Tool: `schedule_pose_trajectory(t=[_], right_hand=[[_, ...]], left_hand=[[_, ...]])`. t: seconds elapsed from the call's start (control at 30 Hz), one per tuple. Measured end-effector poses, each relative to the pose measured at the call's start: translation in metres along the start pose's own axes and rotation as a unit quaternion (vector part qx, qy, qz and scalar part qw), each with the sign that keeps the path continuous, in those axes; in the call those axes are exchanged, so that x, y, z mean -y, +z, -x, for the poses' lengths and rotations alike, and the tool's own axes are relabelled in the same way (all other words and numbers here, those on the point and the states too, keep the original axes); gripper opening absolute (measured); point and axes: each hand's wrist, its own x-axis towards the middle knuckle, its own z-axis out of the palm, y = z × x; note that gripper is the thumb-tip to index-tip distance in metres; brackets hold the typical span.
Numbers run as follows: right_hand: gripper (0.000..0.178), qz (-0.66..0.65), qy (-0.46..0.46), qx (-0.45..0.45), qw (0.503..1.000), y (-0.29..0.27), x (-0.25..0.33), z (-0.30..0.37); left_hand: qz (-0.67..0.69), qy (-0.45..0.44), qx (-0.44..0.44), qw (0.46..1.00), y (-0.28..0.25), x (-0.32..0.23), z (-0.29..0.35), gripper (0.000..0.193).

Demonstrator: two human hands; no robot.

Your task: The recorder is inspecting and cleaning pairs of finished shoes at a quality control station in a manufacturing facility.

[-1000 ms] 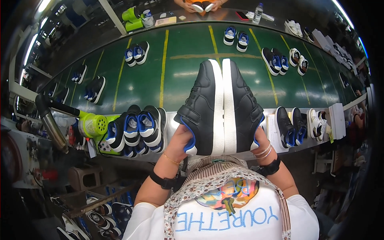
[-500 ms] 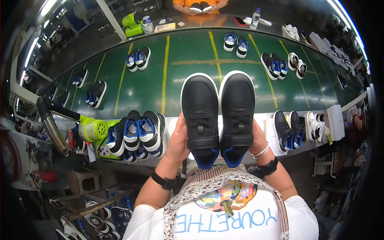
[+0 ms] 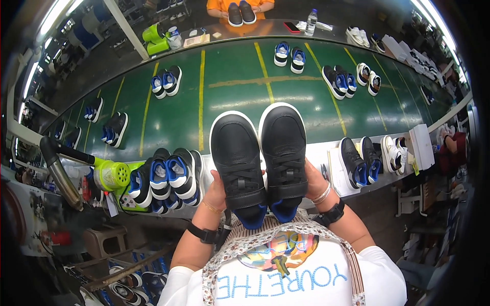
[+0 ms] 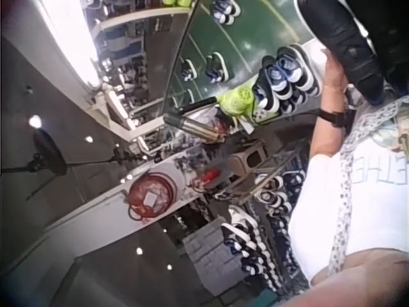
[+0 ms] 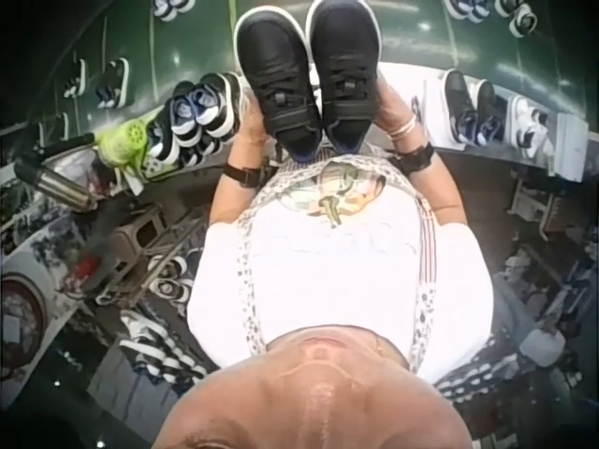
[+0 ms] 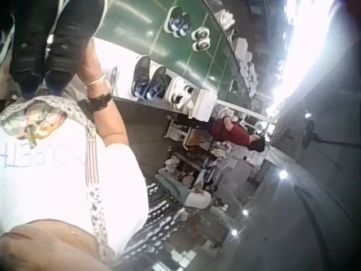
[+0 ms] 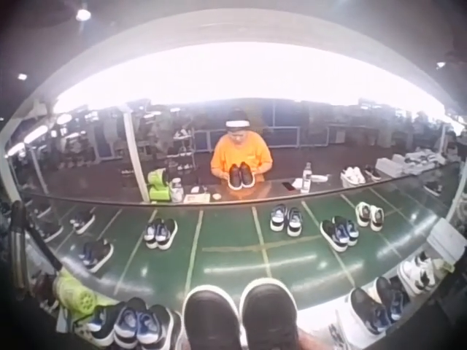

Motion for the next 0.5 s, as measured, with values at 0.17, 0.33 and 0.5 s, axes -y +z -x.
schedule_pose_trajectory(t=[0.17,0.33,0.5], right_hand=[[0.064,0.027,0.014,-0.040,0.999,-0.012,-0.007,0.007],[0.066,0.033,0.007,-0.034,0.999,-0.015,-0.009,0.007],[0.065,0.035,0.022,-0.041,0.998,-0.025,-0.011,0.010]], left_hand=[[-0.025,-0.016,0.000,1.000,-0.011,0.003,0.004,0.099],[-0.015,-0.030,-0.013,0.999,-0.012,0.002,0.005,0.102],[-0.030,-0.022,-0.029,0.999,-0.023,0.006,0.006,0.100]])
